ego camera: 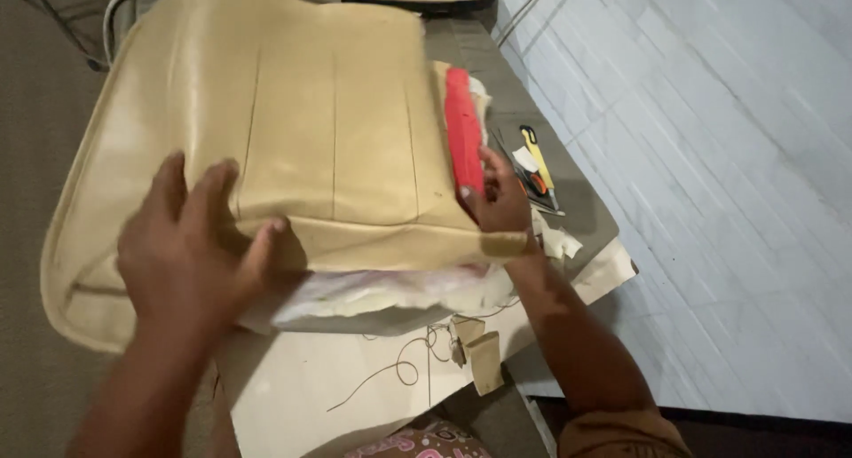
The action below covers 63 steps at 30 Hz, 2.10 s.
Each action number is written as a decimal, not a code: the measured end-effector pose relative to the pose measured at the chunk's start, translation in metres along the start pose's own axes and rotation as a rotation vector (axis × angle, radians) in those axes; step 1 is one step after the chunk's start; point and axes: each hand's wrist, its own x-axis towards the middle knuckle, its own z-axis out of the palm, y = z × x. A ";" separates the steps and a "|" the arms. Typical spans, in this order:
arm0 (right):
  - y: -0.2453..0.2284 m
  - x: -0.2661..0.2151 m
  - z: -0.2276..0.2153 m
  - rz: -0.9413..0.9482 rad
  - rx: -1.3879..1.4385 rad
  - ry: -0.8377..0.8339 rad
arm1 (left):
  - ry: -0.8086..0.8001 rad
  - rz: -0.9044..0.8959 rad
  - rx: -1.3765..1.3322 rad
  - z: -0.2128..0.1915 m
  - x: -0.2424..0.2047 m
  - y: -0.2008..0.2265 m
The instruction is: Hand-sewing a leather cover onto a foam cushion to create an upholstered piece
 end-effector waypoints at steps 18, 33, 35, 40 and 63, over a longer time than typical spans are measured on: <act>-0.098 -0.098 0.048 -0.306 0.697 -0.904 | 0.014 0.681 0.167 0.013 0.089 0.018; 0.044 0.014 -0.087 0.192 0.087 0.088 | -0.366 0.820 0.293 0.040 0.052 -0.001; 0.047 0.018 -0.077 0.196 -0.038 -0.042 | -0.302 0.833 0.194 0.046 0.044 -0.016; 0.040 0.010 -0.071 0.046 -0.221 -0.330 | -0.229 0.819 0.018 0.052 0.036 -0.029; -0.074 -0.123 -0.032 -0.686 -0.181 -0.902 | -0.077 0.821 -0.100 0.058 0.027 -0.026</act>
